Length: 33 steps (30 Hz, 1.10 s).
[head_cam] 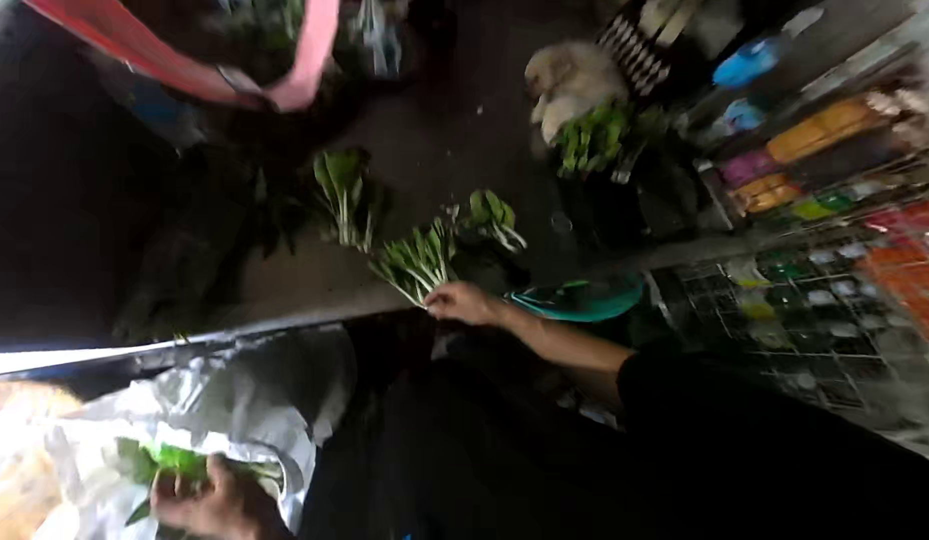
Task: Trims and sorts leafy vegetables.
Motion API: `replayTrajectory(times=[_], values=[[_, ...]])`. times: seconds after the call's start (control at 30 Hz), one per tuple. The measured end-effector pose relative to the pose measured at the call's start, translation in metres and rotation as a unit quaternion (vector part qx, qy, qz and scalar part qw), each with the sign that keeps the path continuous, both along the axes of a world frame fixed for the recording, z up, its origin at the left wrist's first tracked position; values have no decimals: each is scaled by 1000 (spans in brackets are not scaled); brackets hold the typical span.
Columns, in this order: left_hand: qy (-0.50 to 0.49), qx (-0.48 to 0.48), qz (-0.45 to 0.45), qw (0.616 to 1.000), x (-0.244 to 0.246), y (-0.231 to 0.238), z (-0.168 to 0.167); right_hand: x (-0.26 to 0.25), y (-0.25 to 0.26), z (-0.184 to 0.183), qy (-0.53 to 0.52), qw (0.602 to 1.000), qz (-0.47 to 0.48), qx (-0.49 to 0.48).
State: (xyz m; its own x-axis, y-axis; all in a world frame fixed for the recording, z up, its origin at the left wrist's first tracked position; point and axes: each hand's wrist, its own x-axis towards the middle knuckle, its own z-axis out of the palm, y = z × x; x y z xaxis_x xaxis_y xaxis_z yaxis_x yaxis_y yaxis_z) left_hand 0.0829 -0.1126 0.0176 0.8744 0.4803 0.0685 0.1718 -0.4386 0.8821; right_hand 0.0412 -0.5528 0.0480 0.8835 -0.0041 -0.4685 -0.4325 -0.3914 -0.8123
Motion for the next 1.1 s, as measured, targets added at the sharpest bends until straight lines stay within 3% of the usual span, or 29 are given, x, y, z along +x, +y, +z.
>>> replayTrajectory(times=[0.17,0.27,0.33,0.43,0.67,0.87,1.1], values=[[109,-40,-205,972,5,-123,4,-1,-80,-21,-9,991,-133,-10],[245,-5,-314,917,-3,-210,-1,-20,-102,-37,-6,992,-110,-65],[287,14,-336,897,-4,-248,-12,-7,-91,-51,5,994,-57,-97],[329,-49,-324,886,4,-284,-13,8,-65,-55,31,993,-62,-96],[380,-18,-328,865,25,-319,-11,34,-63,-61,71,985,20,-154],[374,-97,-302,872,27,-340,-3,40,-50,-35,63,981,62,-174],[429,-140,-229,863,34,-358,4,33,-43,-23,-6,997,16,-72]])
